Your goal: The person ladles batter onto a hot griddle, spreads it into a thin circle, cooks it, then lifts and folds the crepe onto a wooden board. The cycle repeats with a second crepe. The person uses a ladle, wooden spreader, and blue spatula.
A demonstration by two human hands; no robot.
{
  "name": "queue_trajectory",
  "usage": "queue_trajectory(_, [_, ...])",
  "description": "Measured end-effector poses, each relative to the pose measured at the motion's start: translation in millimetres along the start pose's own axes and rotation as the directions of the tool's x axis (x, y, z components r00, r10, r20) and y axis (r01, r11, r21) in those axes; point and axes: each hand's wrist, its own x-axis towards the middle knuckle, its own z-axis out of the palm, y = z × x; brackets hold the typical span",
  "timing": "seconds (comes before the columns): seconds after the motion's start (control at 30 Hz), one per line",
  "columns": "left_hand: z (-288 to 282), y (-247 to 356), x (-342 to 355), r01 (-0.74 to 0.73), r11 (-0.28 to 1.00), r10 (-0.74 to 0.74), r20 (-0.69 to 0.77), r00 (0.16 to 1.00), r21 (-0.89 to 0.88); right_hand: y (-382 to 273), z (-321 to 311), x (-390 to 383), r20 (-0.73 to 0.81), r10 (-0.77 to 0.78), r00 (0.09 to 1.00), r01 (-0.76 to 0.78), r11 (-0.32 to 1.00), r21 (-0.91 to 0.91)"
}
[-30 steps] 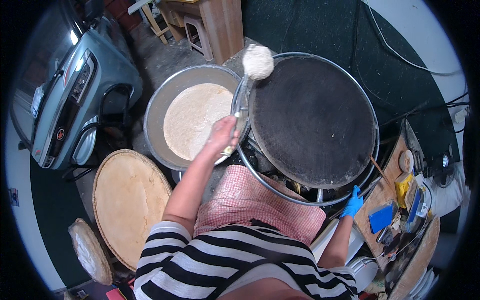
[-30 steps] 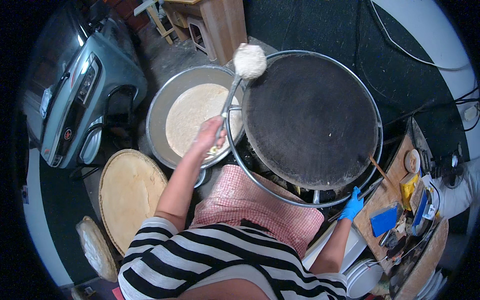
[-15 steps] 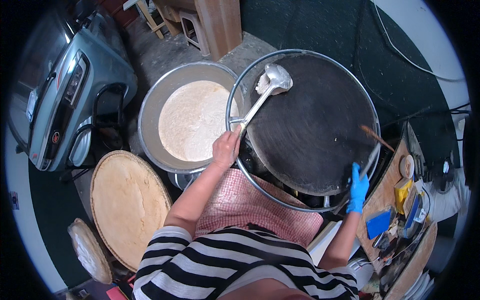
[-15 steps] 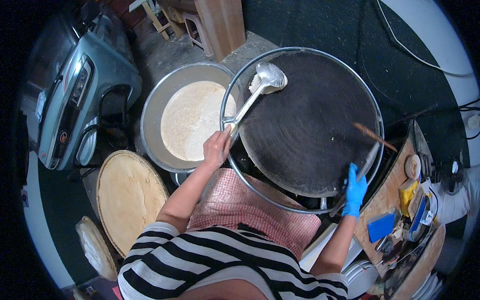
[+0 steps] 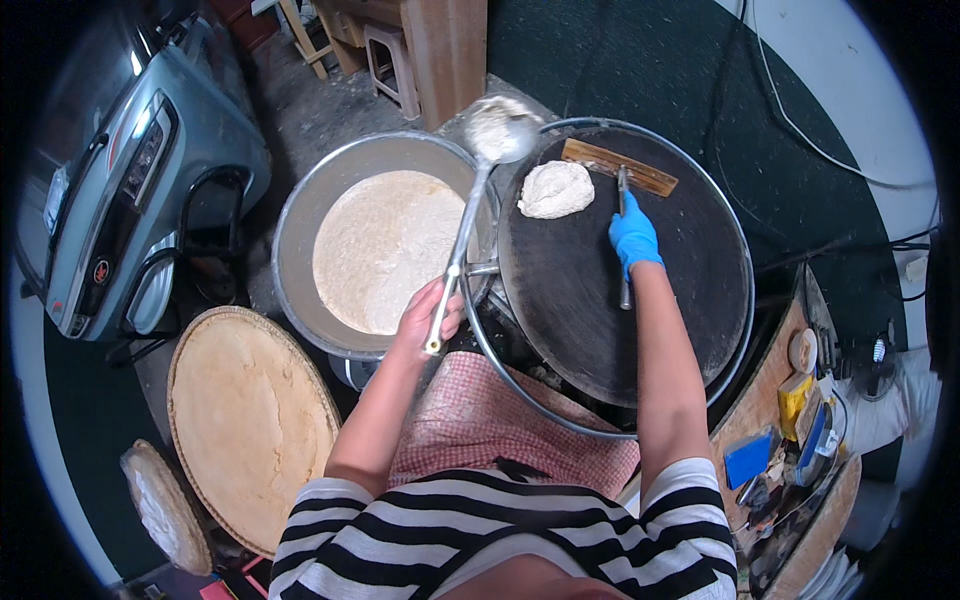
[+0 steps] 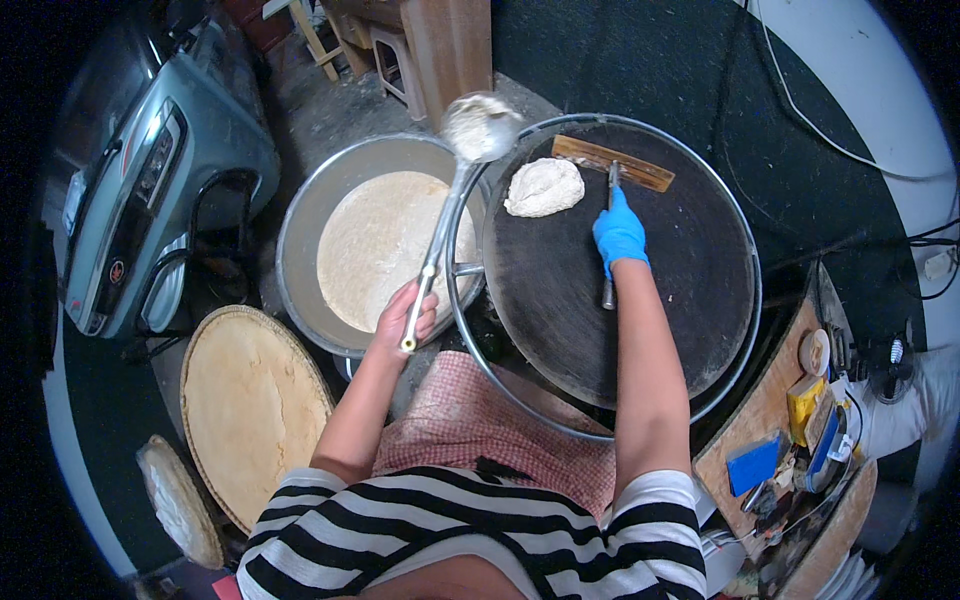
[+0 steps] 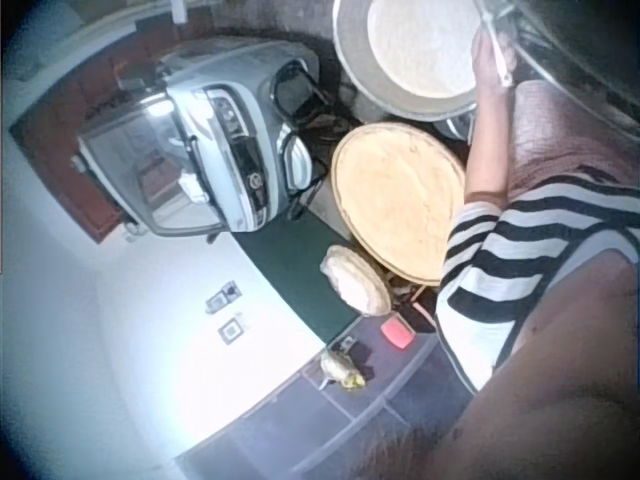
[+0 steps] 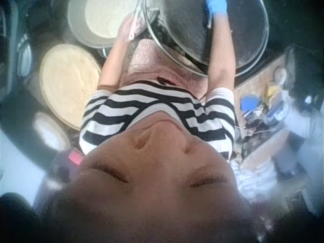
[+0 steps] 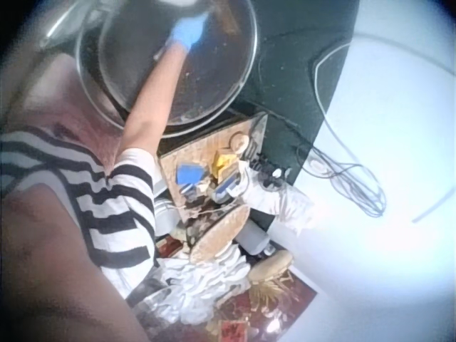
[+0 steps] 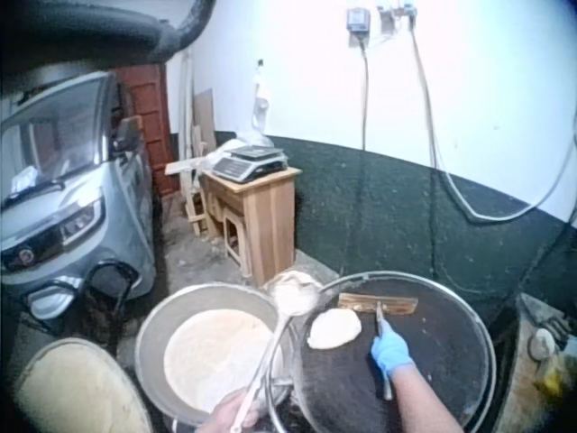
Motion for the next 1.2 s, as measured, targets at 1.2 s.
queue_trajectory(1.2, [-65, -166, -9, 0.320, 0.689, 0.014, -0.454, 0.891, 0.650, -12, -39, -156, 0.270, -0.218, 0.938, 0.285, 0.928, -0.241])
